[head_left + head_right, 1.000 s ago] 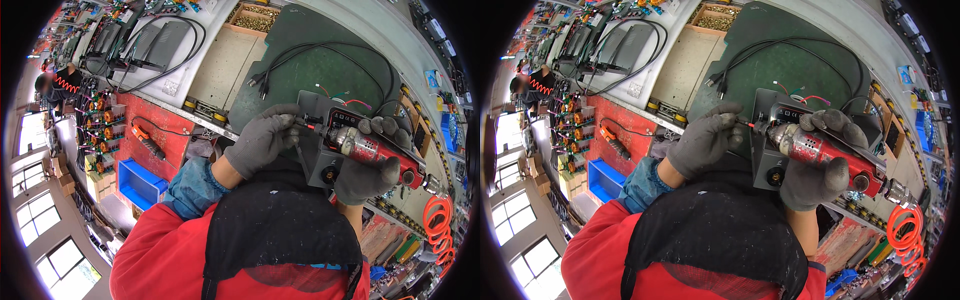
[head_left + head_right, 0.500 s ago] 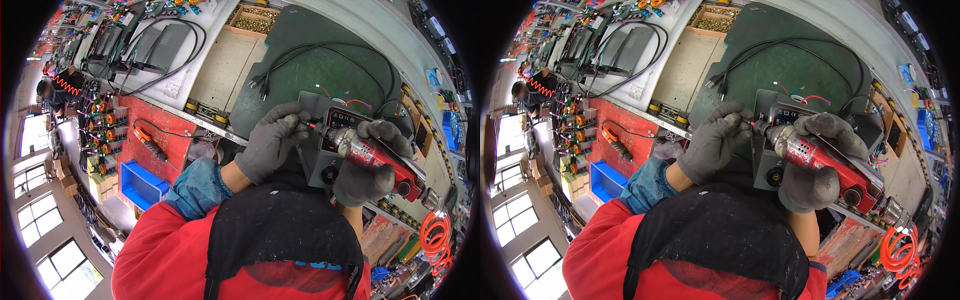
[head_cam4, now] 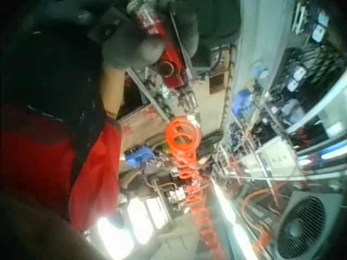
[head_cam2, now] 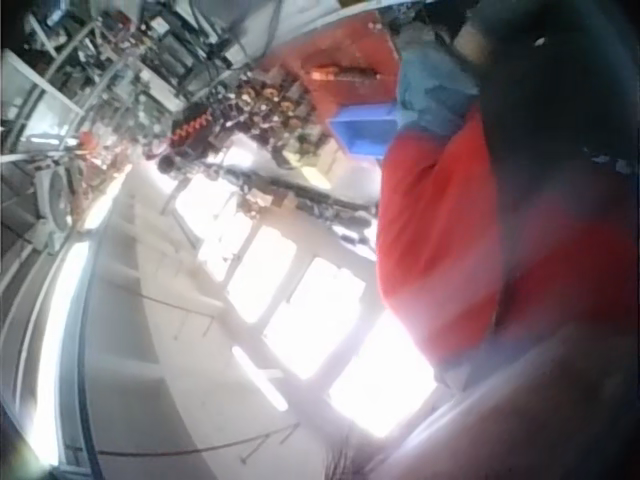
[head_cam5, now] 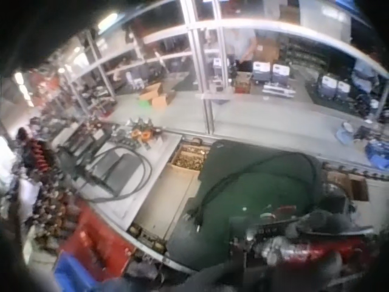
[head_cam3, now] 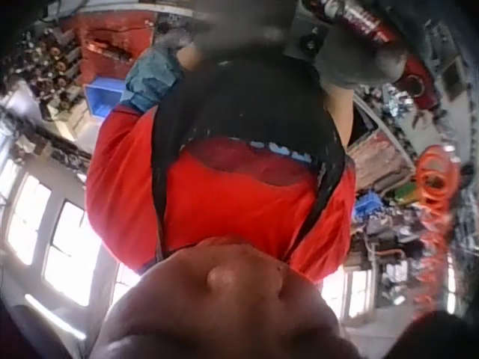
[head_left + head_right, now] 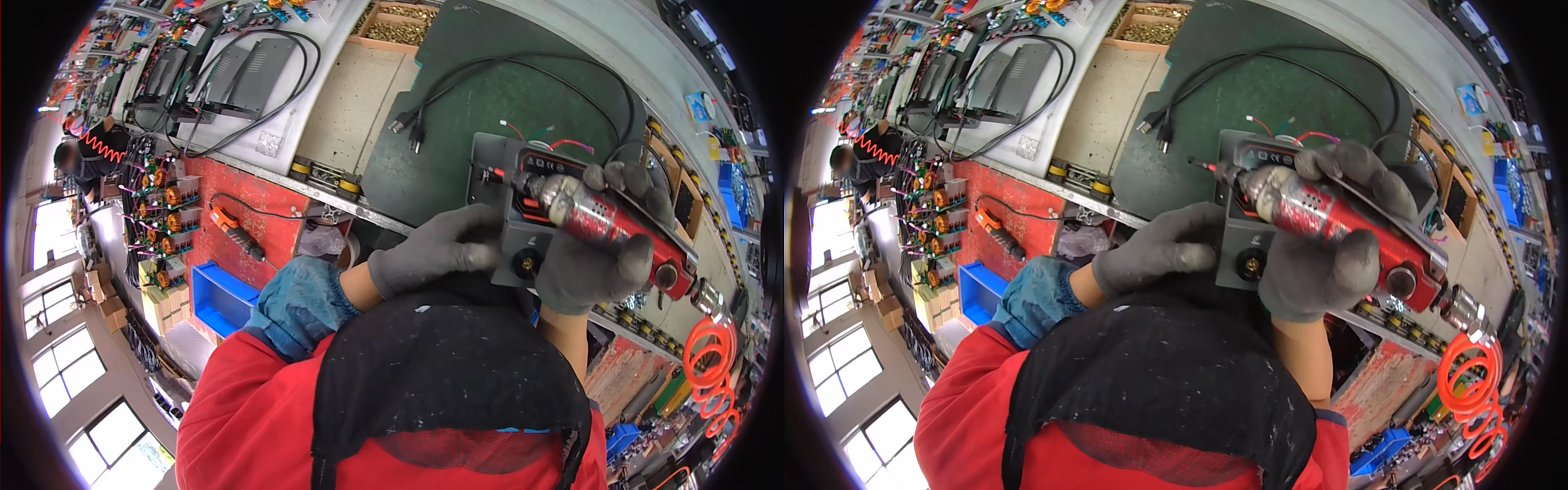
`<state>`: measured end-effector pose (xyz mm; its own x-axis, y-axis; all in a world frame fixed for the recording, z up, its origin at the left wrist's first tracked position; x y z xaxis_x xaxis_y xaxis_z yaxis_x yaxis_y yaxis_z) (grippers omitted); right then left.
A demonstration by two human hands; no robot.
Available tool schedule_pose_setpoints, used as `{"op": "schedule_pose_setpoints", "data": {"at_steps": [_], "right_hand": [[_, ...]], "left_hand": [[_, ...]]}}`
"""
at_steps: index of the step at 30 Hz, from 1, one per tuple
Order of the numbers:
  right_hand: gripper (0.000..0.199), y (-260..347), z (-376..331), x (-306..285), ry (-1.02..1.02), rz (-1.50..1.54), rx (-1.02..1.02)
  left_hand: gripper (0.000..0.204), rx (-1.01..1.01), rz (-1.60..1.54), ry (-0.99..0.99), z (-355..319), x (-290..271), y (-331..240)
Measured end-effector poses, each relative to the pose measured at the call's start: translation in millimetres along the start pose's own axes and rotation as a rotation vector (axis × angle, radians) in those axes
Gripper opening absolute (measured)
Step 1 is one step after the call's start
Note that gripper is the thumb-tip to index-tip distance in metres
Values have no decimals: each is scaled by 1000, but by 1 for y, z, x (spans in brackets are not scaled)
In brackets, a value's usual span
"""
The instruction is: The recorder is assembling the front panel and internal wiring components of an industrial welding machine.
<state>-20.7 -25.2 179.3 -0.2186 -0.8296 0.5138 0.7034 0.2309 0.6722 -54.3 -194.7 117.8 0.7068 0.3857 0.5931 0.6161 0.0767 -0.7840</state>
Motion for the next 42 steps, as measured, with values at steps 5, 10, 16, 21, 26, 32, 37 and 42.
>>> {"op": "schedule_pose_setpoints", "data": {"at_steps": [5, 10, 16, 21, 26, 32, 37, 42], "right_hand": [[49, -6, 0, -2, -129, 128, -32], [49, 21, 11, -7, -67, -39, -70], [51, 119, 1, -16, -20, -251, -73], [50, 122, -12, -6, 235, -107, 27], [52, 106, -11, -1, 281, -474, -145], [53, 96, -16, 3, 271, -468, -137], [50, 98, -12, 11, 385, -538, -148], [53, 90, -2, 16, 638, -596, -242]], "left_hand": [[67, -80, 132, 130, 16, 26, 7], [57, -35, 123, -6, 16, 34, 5], [46, -73, 121, -8, 19, 32, 6], [46, -11, 57, 20, 22, 30, 6], [44, 1, -4, 22, 23, 32, 7], [40, -25, 9, 47, 22, 30, 6], [38, -40, 8, 53, 23, 29, 6], [35, -13, -47, 84, 23, 30, 5]]}}
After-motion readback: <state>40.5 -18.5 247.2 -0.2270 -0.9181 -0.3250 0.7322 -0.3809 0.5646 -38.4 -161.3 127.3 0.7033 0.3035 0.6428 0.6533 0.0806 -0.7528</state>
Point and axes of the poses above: each hand's wrist, its own z-axis towards the middle knuckle, its own x-axis out of the palm, y = z × x, the point moved 2 cm from there along z, towards the middle knuckle, and after that the axes turned 10 degrees about y, right-handed, at the moved point
